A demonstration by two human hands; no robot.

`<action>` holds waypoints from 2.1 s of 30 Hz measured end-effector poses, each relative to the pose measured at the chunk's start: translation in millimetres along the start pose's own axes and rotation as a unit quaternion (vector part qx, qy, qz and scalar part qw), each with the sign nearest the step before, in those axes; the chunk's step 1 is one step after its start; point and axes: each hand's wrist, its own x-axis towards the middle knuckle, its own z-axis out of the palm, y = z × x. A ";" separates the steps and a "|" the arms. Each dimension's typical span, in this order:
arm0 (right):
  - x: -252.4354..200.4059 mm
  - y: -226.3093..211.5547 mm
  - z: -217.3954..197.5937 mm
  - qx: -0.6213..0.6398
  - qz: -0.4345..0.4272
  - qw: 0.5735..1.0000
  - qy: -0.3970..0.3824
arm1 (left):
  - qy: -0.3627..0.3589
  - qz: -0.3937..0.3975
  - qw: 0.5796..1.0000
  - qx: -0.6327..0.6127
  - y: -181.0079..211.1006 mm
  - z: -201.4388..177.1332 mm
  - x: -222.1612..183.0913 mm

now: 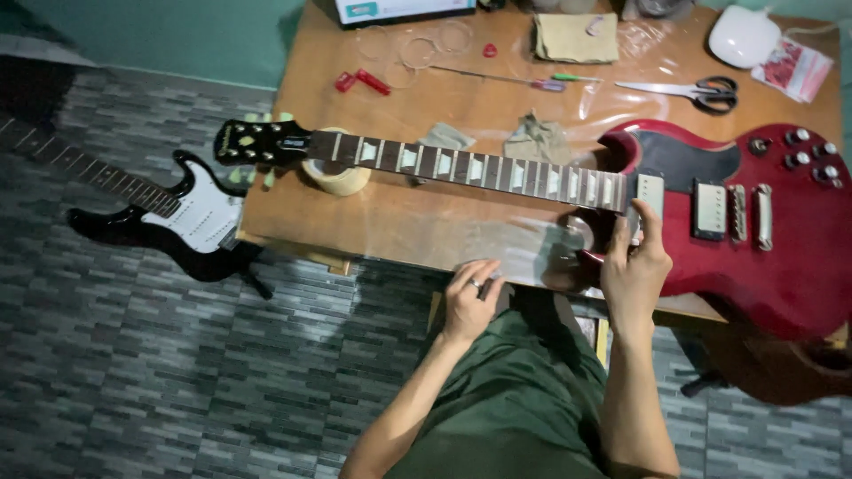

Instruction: Cleaning the body and hardware of an electric guitar using a cloth and spray cleaner.

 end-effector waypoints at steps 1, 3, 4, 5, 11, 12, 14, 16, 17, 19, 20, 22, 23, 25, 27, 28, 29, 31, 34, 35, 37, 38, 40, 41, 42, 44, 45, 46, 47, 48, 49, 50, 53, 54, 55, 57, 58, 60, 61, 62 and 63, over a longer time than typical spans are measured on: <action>0.4 2.3 0.7 -0.001 0.005 1.000 0.002 | -0.006 0.000 1.000 -0.002 1.7 0.8 0.9; 2.5 4.9 2.6 -0.007 -0.027 1.000 -0.001 | -0.013 0.001 1.000 0.005 4.9 1.4 4.9; 4.5 -0.1 9.7 -0.007 -0.024 1.000 0.002 | -0.016 0.003 1.000 0.004 4.8 2.1 5.0; 6.6 -5.2 17.0 0.016 -0.042 0.999 -0.028 | -0.020 0.008 1.000 0.011 5.0 2.6 4.4; 5.0 -24.5 72.0 0.167 -0.127 0.973 -0.100 | 0.039 -0.192 0.974 -0.110 3.2 9.7 -12.8; 2.0 -32.0 71.4 0.226 -0.159 0.954 -0.114 | 0.096 -0.322 0.918 -0.209 1.5 14.4 -15.8; -25.7 -43.2 54.0 0.256 -0.165 0.942 -0.138 | 0.107 -0.345 0.891 -0.275 23.9 2.2 19.0; -52.9 -38.8 43.9 0.292 -0.173 0.925 -0.169 | 0.124 -0.373 0.858 -0.330 40.7 -7.4 38.7; -64.5 -28.0 39.4 0.261 -0.176 0.922 -0.225 | 0.076 -0.410 0.833 -0.363 47.5 -10.5 42.6; -81.1 -12.4 36.1 0.228 -0.172 0.919 -0.271 | 0.018 -0.446 0.804 -0.394 56.0 -14.5 51.5; -85.9 -6.6 36.9 0.231 -0.158 0.924 -0.262 | -0.020 -0.454 0.824 -0.339 57.9 -14.8 56.0; -90.6 -2.9 33.4 0.233 -0.136 0.931 -0.246 | -0.069 -0.460 0.839 -0.283 61.6 -13.7 61.1; -88.3 -3.1 30.2 0.251 -0.135 0.926 -0.248 | -0.057 -0.446 0.843 -0.296 61.8 -10.3 62.1; -86.3 -0.8 27.8 0.269 -0.134 0.922 -0.246 | -0.049 -0.432 0.845 -0.311 60.0 -5.3 61.7; -86.2 4.2 29.1 0.294 -0.131 0.927 -0.191 | -0.024 -0.444 0.840 -0.310 57.0 -2.4 59.1; -73.6 -5.5 14.8 0.295 -0.131 0.927 -0.190 | -0.024 -0.443 0.841 -0.310 60.1 -1.6 63.2; -62.6 -16.2 1.6 0.300 -0.079 0.921 -0.235 | -0.101 -0.405 0.863 -0.286 63.4 -3.6 66.0; -60.9 -12.4 -0.4 0.311 -0.035 0.904 -0.293 | -0.160 -0.365 0.882 -0.250 64.6 -6.1 70.7; -75.6 11.3 17.9 0.248 -0.091 0.930 -0.257 | -0.204 -0.391 0.857 -0.267 66.0 -11.4 82.2; -71.0 8.6 14.9 0.259 -0.132 0.922 -0.256 | -0.249 -0.383 0.858 -0.234 68.6 -11.7 90.5; -66.7 9.6 16.6 0.274 -0.178 0.907 -0.264 | -0.281 -0.379 0.859 -0.198 70.0 -10.3 100.9; -67.1 13.1 20.8 0.286 -0.179 0.907 -0.253 | -0.297 -0.403 0.840 -0.212 69.1 -8.7 103.0; -65.4 17.7 29.1 0.299 -0.183 0.904 -0.246 | -0.305 -0.427 0.821 -0.226 72.6 -5.0 110.2; -62.9 18.6 34.2 0.296 -0.177 0.913 -0.218 | -0.295 -0.437 0.814 -0.245 76.6 -3.2 115.9; -60.1 19.6 39.1 0.293 -0.172 0.922 -0.189 | -0.284 -0.446 0.807 -0.263 80.6 -1.1 121.9; -32.8 2.8 30.7 0.281 -0.201 0.909 -0.233 | -0.268 -0.332 0.849 -0.312 83.6 -9.5 145.3; -19.7 -5.9 26.5 0.266 -0.225 0.897 -0.272 | -0.255 -0.212 0.874 -0.355 84.9 -14.1 156.5; 1.5 -7.9 26.5 0.267 -0.229 0.894 -0.277 | -0.249 -0.212 0.876 -0.353 72.0 -12.3 170.0; 22.2 -10.3 26.4 0.279 -0.237 0.896 -0.250 | -0.222 -0.215 0.902 -0.300 59.2 -10.7 183.7; 42.7 -13.0 26.5 0.291 -0.245 0.897 -0.223 | -0.194 -0.217 0.925 -0.246 46.6 -9.6 197.2; 66.0 -16.1 21.8 0.292 -0.250 0.895 -0.228 | -0.187 -0.217 0.926 -0.244 31.9 -1.7 218.1; 89.0 -19.4 17.8 0.237 -0.240 0.916 -0.218 | -0.144 -0.219 0.952 -0.161 16.8 5.3 238.7; 142.5 -2.2 20.7 0.098 -0.220 0.938 -0.249 | -0.120 -0.208 0.970 -0.034 -61.7 29.0 287.9; 158.7 7.5 26.1 0.011 -0.210 0.937 -0.278 | -0.147 -0.189 0.971 0.004 -94.7 35.1 302.6; 164.3 13.6 35.9 0.015 -0.214 0.935 -0.283 | -0.142 -0.193 0.971 0.009 -114.3 42.9 305.5; 177.5 27.9 53.2 -0.084 -0.161 0.916 -0.359 | -0.215 -0.181 0.951 0.128 -153.6 62.6 312.7; 181.1 26.5 64.0 -0.083 -0.164 0.914 -0.361 | -0.212 -0.183 0.951 0.130 -164.6 69.5 311.6; 184.9 25.8 82.6 -0.109 -0.147 0.884 -0.430 | -0.246 -0.175 0.942 0.148 -186.1 86.3 306.0; 189.1 24.6 94.7 -0.109 -0.146 0.883 -0.433 | -0.247 -0.179 0.941 0.147 -189.9 89.0 306.6; 193.0 23.4 106.6 -0.145 -0.149 0.870 -0.446 | -0.245 -0.169 0.944 0.141 -193.6 91.7 307.0; 196.7 21.6 119.1 -0.181 -0.154 0.857 -0.457 | -0.242 -0.159 0.947 0.136 -197.3 93.4 308.3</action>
